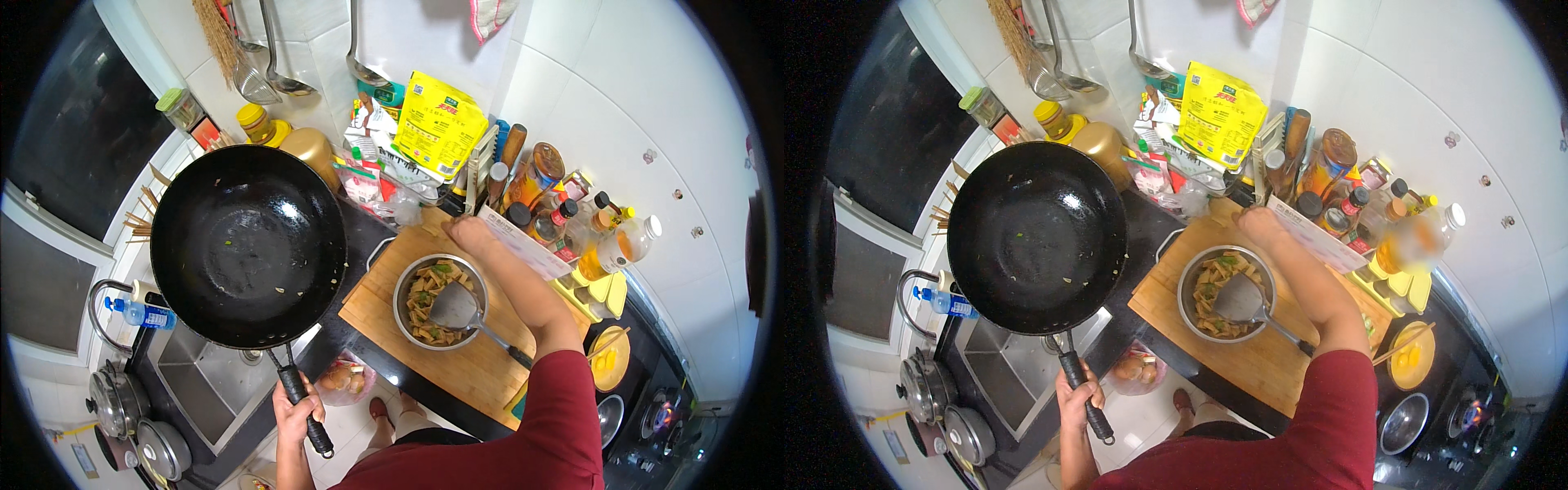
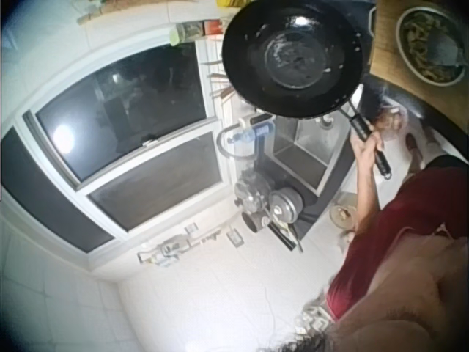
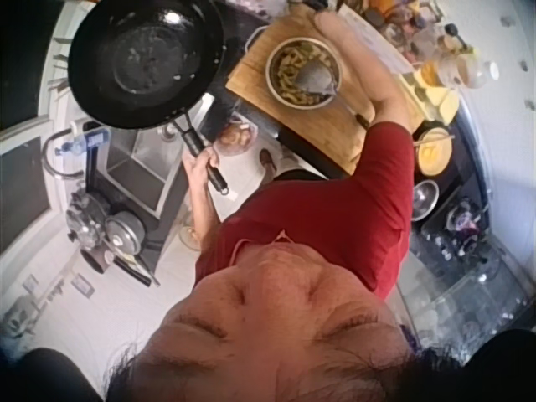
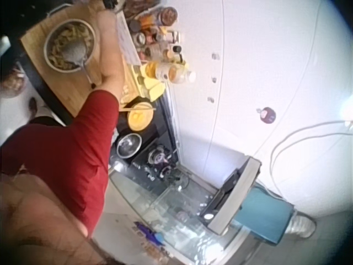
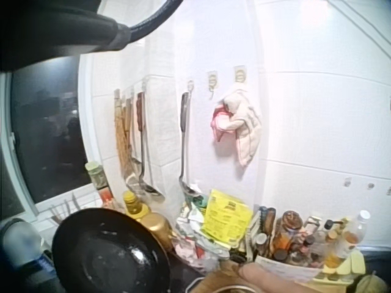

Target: The person stir-fries vegetables and tofu in a wok, adds seasoning, and transfers the cooked food into a metal bowl. They then wash the wok at the sink, wipe the stovetop, and whisk eggs in a bowl with chopsticks.

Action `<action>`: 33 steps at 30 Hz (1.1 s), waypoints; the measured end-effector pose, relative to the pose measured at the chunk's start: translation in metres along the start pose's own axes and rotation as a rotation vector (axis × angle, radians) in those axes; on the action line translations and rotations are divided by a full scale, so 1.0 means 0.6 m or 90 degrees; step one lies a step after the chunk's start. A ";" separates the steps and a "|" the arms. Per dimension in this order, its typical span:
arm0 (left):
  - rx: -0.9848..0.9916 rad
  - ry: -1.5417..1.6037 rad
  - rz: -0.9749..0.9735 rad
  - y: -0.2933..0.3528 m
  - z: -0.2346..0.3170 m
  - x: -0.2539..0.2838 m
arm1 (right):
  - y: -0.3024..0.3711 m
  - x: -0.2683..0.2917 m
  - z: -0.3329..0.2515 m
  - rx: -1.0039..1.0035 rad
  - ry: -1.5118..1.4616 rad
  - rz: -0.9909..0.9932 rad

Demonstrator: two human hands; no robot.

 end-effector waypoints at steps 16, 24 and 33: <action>0.015 0.005 0.024 0.033 0.000 0.010 | -0.028 0.051 -0.023 -0.041 -0.409 0.073; 0.029 0.162 0.007 0.087 -0.011 0.052 | 0.059 0.199 -0.212 0.074 -0.293 -0.089; 0.075 0.326 -0.028 0.197 -0.068 0.181 | 0.038 0.228 -0.489 0.232 -0.371 0.061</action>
Point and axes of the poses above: each hand's wrist, its own y-axis away from the middle knuckle, its own x-axis out of the back of the hand, z = x × y, the point moved 2 cm from there along -y, towards the middle knuckle, and after that the axes turned 12 degrees about -y, right-handed, at the moved point
